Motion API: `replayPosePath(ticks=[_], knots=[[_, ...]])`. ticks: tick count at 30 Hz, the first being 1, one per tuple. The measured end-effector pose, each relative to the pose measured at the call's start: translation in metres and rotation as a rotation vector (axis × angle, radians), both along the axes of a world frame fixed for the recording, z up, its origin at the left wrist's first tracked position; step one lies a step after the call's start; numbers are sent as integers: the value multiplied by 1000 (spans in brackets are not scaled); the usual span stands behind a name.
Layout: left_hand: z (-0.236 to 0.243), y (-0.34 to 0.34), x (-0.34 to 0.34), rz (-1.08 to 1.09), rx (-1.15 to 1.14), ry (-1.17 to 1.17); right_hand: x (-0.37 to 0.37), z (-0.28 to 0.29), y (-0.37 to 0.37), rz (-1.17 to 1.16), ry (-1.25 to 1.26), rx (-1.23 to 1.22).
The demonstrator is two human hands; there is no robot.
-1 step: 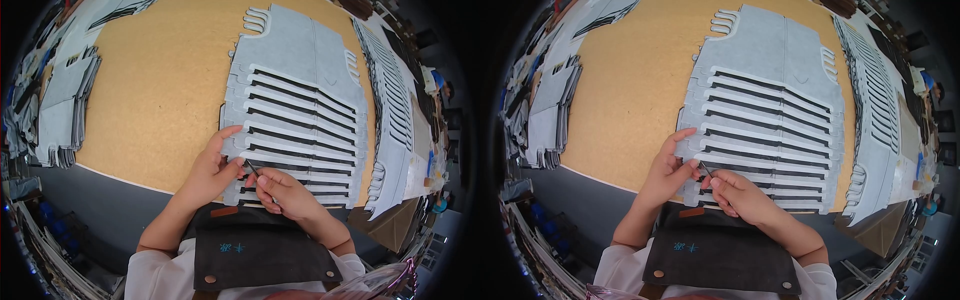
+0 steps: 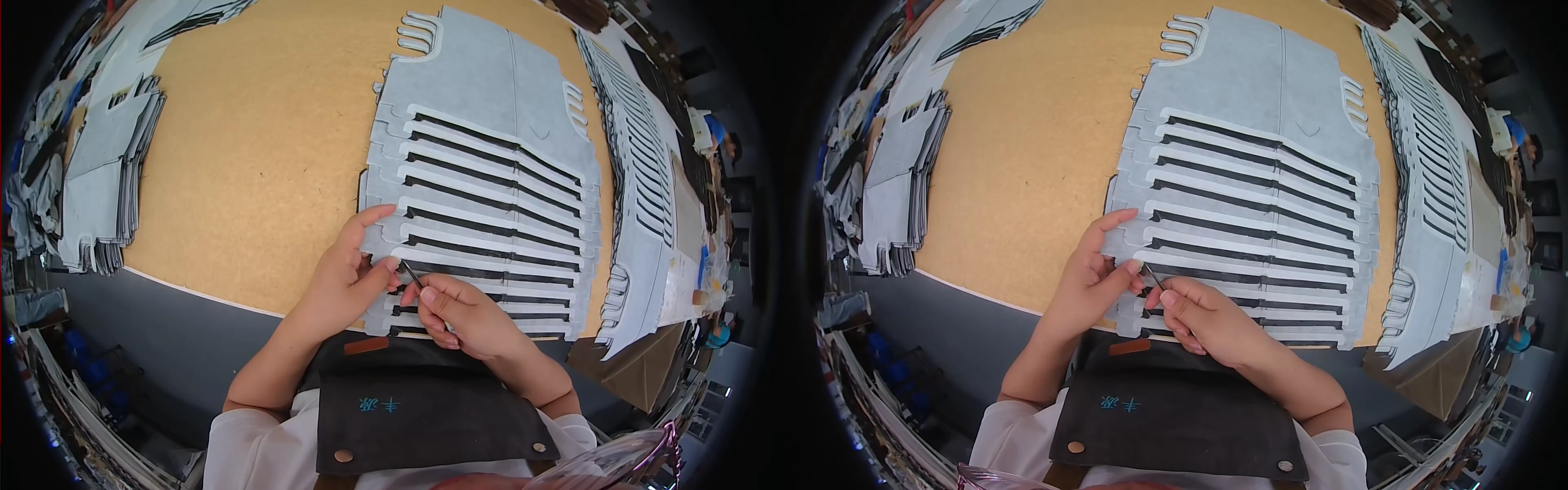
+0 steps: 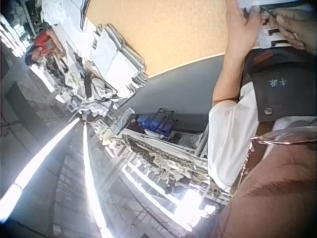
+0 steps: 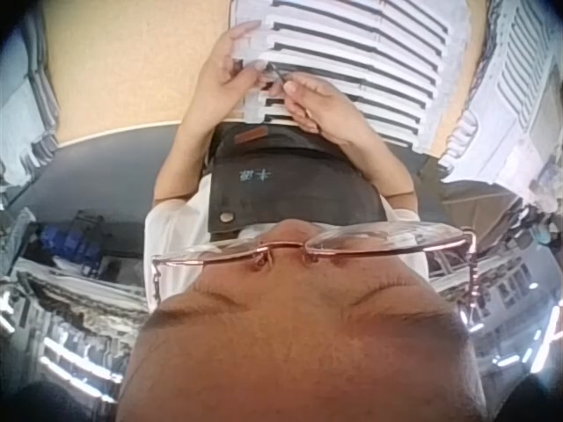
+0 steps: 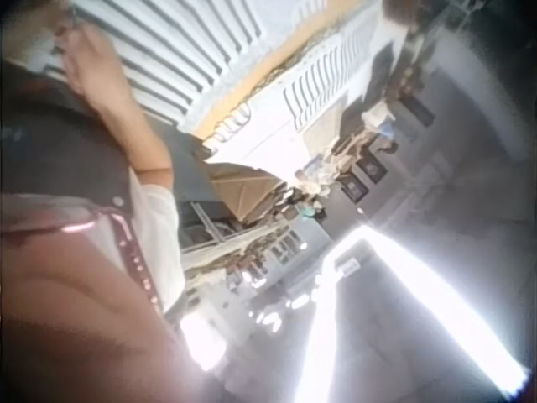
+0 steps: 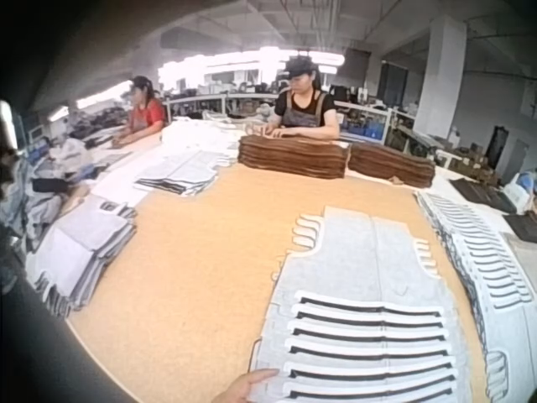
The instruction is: Trim and organize leather panels for a garment or accessory using scissors.
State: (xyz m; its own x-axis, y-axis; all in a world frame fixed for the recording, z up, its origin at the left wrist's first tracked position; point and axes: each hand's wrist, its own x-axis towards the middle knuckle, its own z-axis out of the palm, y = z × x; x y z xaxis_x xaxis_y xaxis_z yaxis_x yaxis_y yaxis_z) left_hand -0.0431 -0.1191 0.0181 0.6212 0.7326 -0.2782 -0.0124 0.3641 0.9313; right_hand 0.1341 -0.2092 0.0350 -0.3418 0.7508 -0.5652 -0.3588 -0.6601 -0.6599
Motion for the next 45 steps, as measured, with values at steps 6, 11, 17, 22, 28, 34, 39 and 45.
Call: replayPosePath(ticks=[6, 11, 17, 22, 28, 34, 39, 45], knots=[[1, 0, 0, -7, 5, -3, -1, 1, 0, 5, -18, -2], [0, 0, 0, -7, 18, 10, -1, 0, 0, 13, -27, 15], [6, -6, -5, -21, 45, 74, 1, 0, -1, 46, -75, 16], [21, -13, -29, 170, -108, 6, 26, 14, -6, -25, -52, 19], [15, -3, -13, 201, -334, -206, 38, 21, 4, -100, 31, 48], [11, 53, 19, -227, 6, 113, 26, 16, 19, 39, 6, -103], [3, 64, 18, -361, 90, 131, 36, 13, 24, 79, 66, -153], [2, 69, 18, -326, 44, 120, 34, 9, 34, 85, 37, -121]])
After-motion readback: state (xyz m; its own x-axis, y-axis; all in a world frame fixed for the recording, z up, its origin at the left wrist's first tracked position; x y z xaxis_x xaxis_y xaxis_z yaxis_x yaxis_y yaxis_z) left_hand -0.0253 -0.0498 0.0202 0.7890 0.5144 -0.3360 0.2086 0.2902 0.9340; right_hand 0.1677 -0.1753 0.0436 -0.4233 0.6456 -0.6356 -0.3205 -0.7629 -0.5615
